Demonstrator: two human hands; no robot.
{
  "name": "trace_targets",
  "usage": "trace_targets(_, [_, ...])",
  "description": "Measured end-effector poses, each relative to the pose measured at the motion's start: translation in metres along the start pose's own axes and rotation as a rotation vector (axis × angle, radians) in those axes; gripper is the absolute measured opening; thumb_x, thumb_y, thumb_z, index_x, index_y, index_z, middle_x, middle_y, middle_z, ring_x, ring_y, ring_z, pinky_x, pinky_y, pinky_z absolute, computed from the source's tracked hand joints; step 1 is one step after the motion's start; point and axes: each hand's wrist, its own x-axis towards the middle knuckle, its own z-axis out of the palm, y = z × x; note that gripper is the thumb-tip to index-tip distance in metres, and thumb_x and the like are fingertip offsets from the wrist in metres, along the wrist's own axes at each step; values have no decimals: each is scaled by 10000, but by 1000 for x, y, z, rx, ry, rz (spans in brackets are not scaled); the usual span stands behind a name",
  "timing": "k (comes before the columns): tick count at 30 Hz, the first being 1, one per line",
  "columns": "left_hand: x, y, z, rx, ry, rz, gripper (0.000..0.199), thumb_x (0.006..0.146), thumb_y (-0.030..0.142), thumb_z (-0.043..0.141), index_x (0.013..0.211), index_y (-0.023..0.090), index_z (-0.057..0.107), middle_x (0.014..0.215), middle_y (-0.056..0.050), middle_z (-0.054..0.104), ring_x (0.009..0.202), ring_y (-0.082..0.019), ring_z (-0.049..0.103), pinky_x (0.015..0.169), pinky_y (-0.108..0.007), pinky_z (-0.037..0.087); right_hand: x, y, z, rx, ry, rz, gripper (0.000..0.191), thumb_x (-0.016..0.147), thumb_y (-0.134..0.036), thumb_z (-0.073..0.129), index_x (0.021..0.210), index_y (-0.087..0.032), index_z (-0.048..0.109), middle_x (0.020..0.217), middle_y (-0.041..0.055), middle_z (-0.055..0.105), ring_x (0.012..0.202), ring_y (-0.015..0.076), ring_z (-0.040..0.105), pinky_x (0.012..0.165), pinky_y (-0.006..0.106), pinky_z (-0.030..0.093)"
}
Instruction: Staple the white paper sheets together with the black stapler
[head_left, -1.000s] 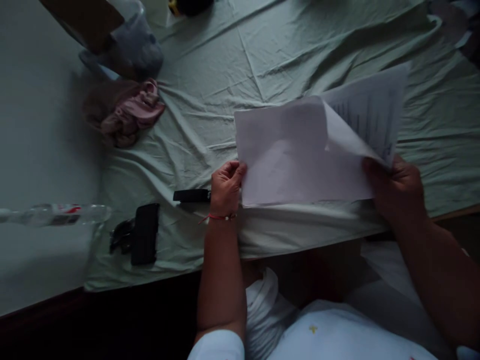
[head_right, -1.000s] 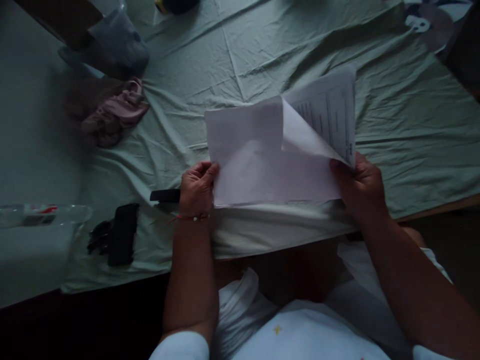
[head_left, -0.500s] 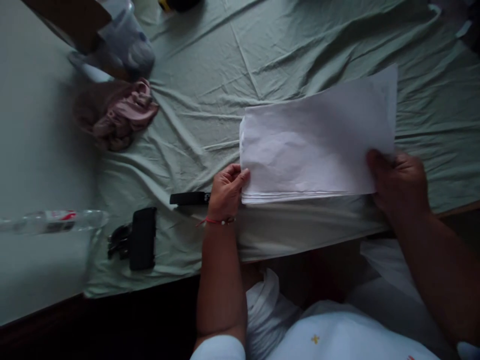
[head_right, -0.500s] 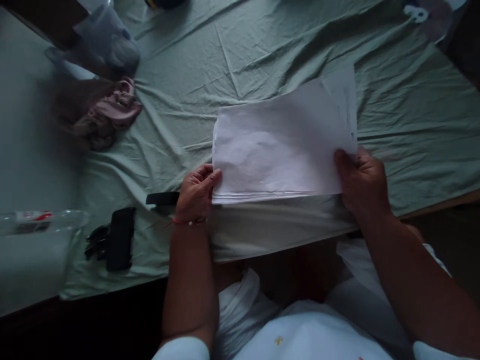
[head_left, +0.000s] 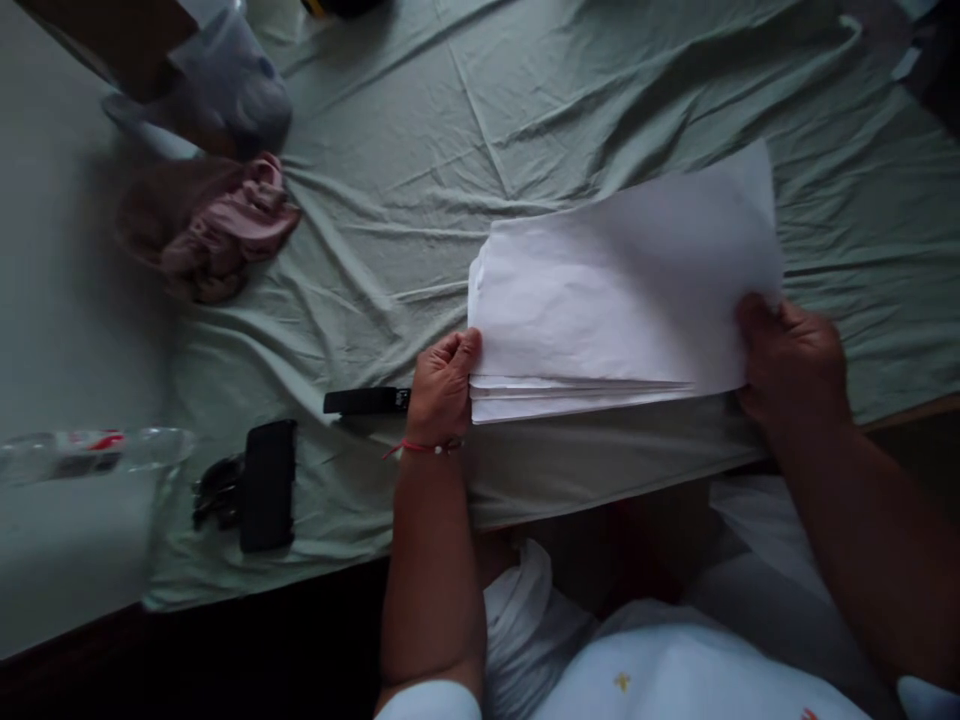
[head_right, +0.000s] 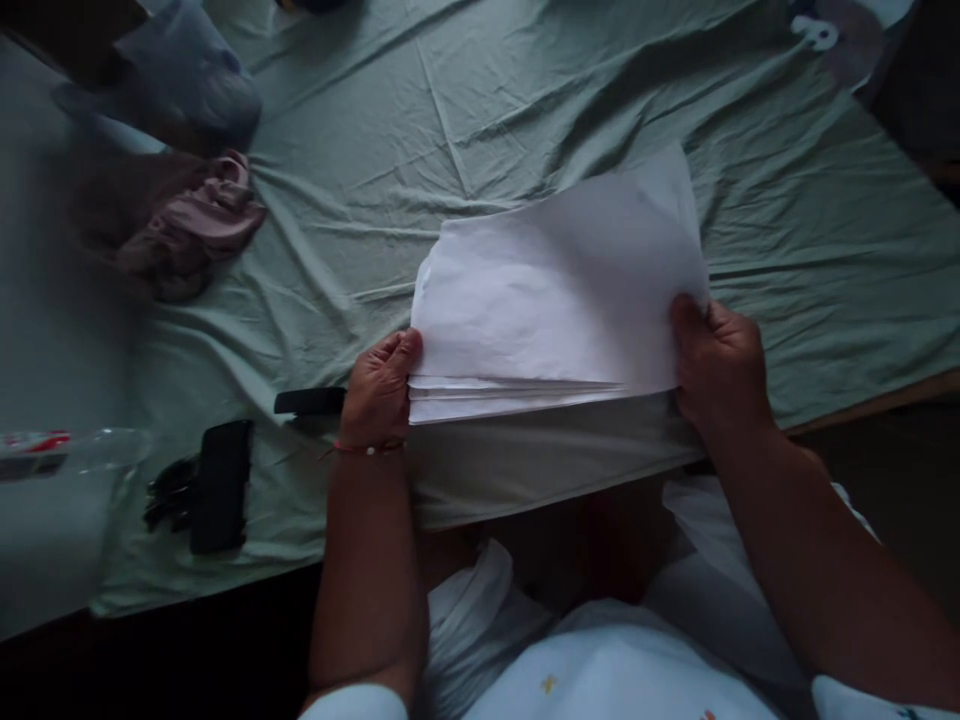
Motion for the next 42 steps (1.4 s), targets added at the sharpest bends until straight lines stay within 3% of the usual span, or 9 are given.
trace_targets(4, [-6,9,4,-25,-79,-38,457,679,575,927,822,205,699,720,-14,698,726,-184,697,613,-271,551,0,-3,-1,11,19,-21,469,625,-560,900,758,-207,622,638,-8,581,714,191,676,612,293,561])
trace_targets(9, [-8,12,2,-12,-146,-151,494,568,454,1006,896,198,742,721,-8,724,647,-154,669,599,-261,564,3,0,-5,23,43,-52,463,641,-557,892,777,-199,633,661,-10,601,721,179,672,636,297,567])
trace_targets(15, [-4,7,1,7,-108,-143,498,622,537,972,690,190,621,563,44,574,468,-71,481,430,-197,396,1,-1,-4,2,28,-37,481,631,-576,902,757,-200,630,621,-29,552,623,144,596,565,269,519])
trace_targets(18, [-5,7,2,-27,-114,-122,493,659,583,938,724,202,632,567,48,557,482,-81,485,445,-206,420,3,-3,-4,21,57,-36,474,624,-558,907,759,-200,629,635,-27,560,631,141,595,578,273,530])
trace_targets(22, [-7,11,0,-23,-124,-132,503,565,428,1016,876,195,697,677,40,641,512,-63,520,450,-169,435,6,-5,-4,21,145,-12,452,615,-518,917,710,-211,599,616,-39,541,611,126,569,589,269,544])
trace_targets(30, [-6,11,-3,106,-104,-125,555,627,591,954,625,189,572,470,86,404,373,-31,283,313,-182,178,5,0,-6,37,109,-58,468,620,-549,915,752,-205,626,674,-27,591,624,121,570,613,277,554])
trace_targets(35, [-3,9,2,30,-66,-180,515,594,493,987,655,177,586,537,80,470,431,-36,378,361,-145,298,6,-1,-6,39,110,-48,466,616,-538,920,766,-201,636,665,-22,584,698,152,634,638,284,567])
trace_targets(38, [-1,9,4,-64,-9,-212,352,735,400,912,749,161,654,565,67,521,457,-48,457,419,-144,378,6,-2,-6,53,98,-60,447,623,-529,907,765,-199,641,682,-13,609,742,175,668,651,301,581])
trace_targets(42, [1,5,5,-104,65,-231,425,846,560,800,764,160,680,526,57,509,429,-69,472,404,-174,384,5,0,-5,60,49,-89,406,661,-512,882,811,-198,672,733,0,652,794,185,692,689,312,593])
